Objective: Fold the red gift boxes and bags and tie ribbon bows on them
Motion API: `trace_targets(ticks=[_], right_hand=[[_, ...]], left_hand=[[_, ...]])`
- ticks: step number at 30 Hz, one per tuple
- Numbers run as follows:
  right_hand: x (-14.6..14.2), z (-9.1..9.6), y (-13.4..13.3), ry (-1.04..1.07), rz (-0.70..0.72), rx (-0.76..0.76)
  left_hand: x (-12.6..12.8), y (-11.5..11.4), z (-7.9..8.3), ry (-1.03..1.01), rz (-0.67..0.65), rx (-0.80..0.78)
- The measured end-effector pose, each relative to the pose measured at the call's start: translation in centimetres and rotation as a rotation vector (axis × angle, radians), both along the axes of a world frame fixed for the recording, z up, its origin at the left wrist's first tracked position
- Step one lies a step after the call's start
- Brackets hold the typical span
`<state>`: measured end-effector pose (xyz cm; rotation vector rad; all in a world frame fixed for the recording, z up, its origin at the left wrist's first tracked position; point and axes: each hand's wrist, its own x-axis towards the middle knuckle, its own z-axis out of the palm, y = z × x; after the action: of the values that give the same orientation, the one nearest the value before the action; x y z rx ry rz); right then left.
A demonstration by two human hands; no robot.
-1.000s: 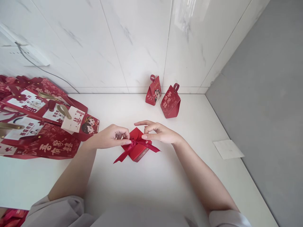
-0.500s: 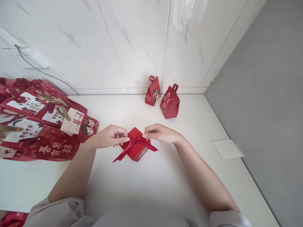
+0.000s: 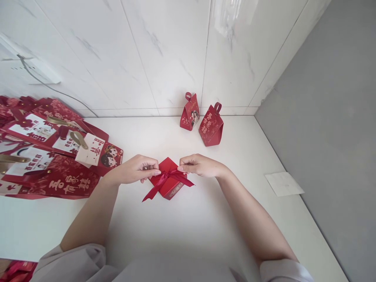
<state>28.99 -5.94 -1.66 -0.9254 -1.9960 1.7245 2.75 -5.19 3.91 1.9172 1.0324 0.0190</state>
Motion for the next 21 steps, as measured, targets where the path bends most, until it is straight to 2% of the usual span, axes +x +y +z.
trace_targets(ticks=[6,13,21], right_hand=[[0.11,0.15,0.01,-0.025,0.015,0.002],[0.2,0.27,0.08,-0.012,0.024,-0.018],[-0.14,0.5,-0.25,-0.004,0.027,-0.052]], left_hand=[[-0.1,0.25,-0.04,0.002,-0.009,-0.038],[-0.06,0.3,-0.2,0.041,-0.025,0.124],[-0.16,0.0,0.36,0.082,-0.043,0.117]])
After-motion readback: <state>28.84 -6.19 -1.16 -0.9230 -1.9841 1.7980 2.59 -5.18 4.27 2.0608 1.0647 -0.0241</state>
